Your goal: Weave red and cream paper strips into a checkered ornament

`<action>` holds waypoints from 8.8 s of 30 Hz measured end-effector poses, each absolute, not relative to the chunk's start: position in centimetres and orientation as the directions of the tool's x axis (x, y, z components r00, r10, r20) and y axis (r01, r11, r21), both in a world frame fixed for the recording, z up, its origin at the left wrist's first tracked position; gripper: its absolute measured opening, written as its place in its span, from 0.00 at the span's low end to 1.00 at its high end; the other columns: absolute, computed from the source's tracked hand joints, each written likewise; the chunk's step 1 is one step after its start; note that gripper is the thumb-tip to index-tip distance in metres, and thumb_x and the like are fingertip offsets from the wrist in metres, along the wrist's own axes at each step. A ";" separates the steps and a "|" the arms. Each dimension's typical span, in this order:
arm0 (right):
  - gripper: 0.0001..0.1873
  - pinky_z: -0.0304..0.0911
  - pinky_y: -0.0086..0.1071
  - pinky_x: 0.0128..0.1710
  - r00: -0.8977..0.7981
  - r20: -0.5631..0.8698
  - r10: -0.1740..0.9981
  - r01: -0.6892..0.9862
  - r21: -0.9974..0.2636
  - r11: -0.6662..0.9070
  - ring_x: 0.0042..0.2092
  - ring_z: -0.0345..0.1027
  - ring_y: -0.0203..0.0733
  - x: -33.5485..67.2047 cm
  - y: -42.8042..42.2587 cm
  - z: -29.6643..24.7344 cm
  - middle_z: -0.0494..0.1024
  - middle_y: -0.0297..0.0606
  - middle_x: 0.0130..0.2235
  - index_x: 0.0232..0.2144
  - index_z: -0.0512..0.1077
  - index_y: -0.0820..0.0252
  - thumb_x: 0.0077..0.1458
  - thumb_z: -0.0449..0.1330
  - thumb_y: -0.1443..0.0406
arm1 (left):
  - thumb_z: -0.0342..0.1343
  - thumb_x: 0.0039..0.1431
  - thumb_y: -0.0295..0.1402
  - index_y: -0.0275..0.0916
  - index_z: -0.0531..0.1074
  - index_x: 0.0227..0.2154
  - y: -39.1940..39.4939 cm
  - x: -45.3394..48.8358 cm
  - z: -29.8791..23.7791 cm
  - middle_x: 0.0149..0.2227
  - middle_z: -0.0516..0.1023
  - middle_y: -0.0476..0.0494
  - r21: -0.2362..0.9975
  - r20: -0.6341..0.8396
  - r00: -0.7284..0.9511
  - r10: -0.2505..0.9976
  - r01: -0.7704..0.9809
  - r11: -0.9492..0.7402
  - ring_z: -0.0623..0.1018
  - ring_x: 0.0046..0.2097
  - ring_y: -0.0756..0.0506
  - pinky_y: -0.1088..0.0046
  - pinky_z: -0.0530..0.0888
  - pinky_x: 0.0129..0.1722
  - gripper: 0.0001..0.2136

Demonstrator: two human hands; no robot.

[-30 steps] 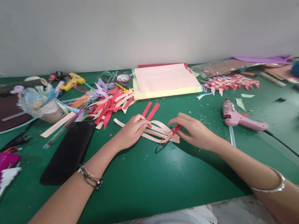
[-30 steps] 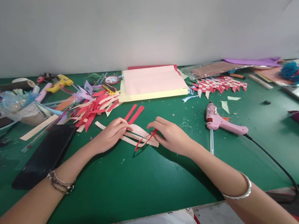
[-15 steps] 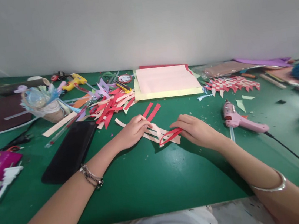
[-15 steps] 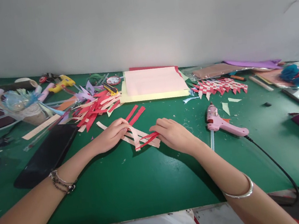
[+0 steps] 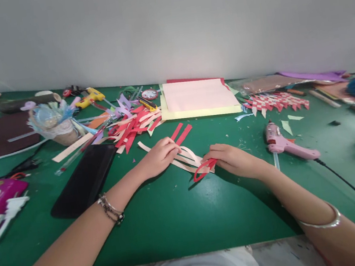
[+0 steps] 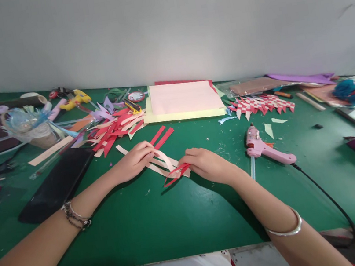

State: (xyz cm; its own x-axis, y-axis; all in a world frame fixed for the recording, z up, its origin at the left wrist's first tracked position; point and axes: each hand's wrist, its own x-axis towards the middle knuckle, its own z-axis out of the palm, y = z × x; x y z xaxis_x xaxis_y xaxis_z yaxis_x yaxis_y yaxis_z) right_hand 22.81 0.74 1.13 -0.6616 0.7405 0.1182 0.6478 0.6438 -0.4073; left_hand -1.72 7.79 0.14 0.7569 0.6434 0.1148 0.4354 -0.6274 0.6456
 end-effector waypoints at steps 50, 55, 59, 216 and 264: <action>0.12 0.59 0.30 0.34 -0.537 0.261 0.802 0.715 -0.364 0.597 0.35 0.63 0.38 23.0 0.7 0.8 0.71 0.39 0.34 0.41 0.65 0.61 0.59 0.44 0.71 | 0.38 0.65 0.35 0.38 0.70 0.41 6.0 0.7 1.2 0.33 0.72 0.41 -0.071 0.393 0.815 0.425 0.488 -0.870 0.71 0.34 0.47 0.72 0.61 0.29 0.15; 0.12 0.58 0.29 0.32 -0.555 0.276 0.785 0.701 -0.352 0.620 0.34 0.63 0.38 23.0 0.7 0.8 0.71 0.39 0.33 0.40 0.65 0.61 0.59 0.44 0.70 | 0.37 0.65 0.34 0.37 0.72 0.35 6.1 0.7 0.8 0.31 0.72 0.44 -0.076 0.444 0.799 0.405 0.484 -0.872 0.70 0.29 0.50 0.74 0.61 0.26 0.17; 0.12 0.59 0.30 0.34 -0.546 0.258 0.797 0.705 -0.371 0.604 0.35 0.64 0.38 23.0 0.6 0.9 0.71 0.39 0.35 0.41 0.65 0.60 0.59 0.44 0.70 | 0.39 0.64 0.34 0.38 0.72 0.36 6.2 0.6 0.6 0.31 0.72 0.45 -0.074 0.465 0.803 0.373 0.455 -0.887 0.71 0.29 0.51 0.75 0.62 0.28 0.15; 0.06 0.49 0.30 0.30 -0.595 0.044 0.802 0.802 -0.026 0.597 0.29 0.58 0.36 22.2 0.0 0.9 0.68 0.36 0.29 0.29 0.65 0.61 0.54 0.49 0.70 | 0.41 0.60 0.33 0.36 0.67 0.28 7.6 2.2 0.5 0.30 0.68 0.48 0.735 0.030 0.880 0.474 0.302 -0.607 0.68 0.32 0.51 0.76 0.62 0.31 0.11; 0.18 0.58 0.32 0.39 -0.695 -0.133 0.706 0.643 -0.554 0.529 0.35 0.58 0.36 22.6 1.4 2.8 0.64 0.37 0.33 0.32 0.66 0.61 0.62 0.39 0.62 | 0.45 0.59 0.30 0.36 0.74 0.34 7.8 1.9 -0.4 0.34 0.70 0.45 0.740 0.204 0.882 0.426 0.146 -0.656 0.70 0.34 0.51 0.75 0.67 0.36 0.12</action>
